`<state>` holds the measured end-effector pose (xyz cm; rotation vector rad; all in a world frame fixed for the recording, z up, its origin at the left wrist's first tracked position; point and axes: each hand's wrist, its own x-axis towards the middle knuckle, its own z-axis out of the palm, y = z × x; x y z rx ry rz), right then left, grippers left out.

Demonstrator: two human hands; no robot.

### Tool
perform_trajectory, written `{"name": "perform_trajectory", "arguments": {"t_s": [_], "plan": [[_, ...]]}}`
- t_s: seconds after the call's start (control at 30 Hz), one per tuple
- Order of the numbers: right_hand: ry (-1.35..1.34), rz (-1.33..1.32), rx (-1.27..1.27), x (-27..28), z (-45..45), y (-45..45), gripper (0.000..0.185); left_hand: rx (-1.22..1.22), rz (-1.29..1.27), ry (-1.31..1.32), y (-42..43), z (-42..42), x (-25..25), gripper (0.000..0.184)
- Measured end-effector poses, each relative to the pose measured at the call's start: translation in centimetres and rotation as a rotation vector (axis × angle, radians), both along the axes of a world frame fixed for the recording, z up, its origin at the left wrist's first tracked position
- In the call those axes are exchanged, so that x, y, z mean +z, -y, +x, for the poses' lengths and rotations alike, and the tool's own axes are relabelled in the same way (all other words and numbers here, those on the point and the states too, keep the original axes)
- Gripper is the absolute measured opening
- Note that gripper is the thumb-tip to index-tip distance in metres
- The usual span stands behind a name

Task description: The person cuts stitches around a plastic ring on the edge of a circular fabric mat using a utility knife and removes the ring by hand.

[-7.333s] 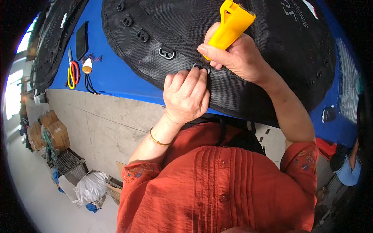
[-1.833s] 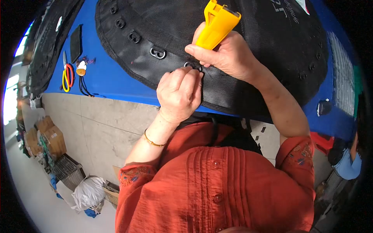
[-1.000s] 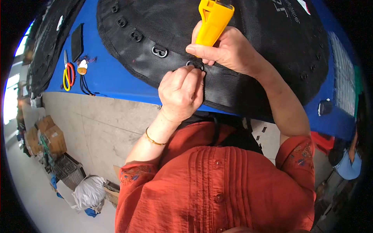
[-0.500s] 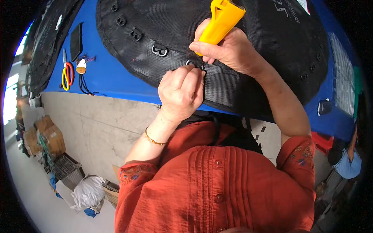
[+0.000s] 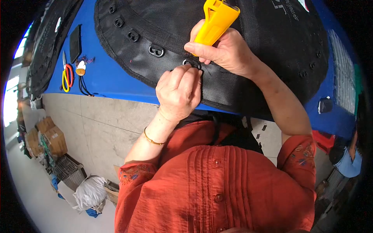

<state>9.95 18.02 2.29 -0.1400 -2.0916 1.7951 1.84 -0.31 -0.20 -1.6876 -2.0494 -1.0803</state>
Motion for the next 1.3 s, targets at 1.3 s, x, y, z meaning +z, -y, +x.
{"name": "perform_trajectory", "arguments": {"t_s": [1.3], "plan": [[0.007,-0.182,-0.009,0.2,0.0,-2.7,0.014,0.028,-0.186,-0.123,1.0,-0.3,1.5,0.033]]}}
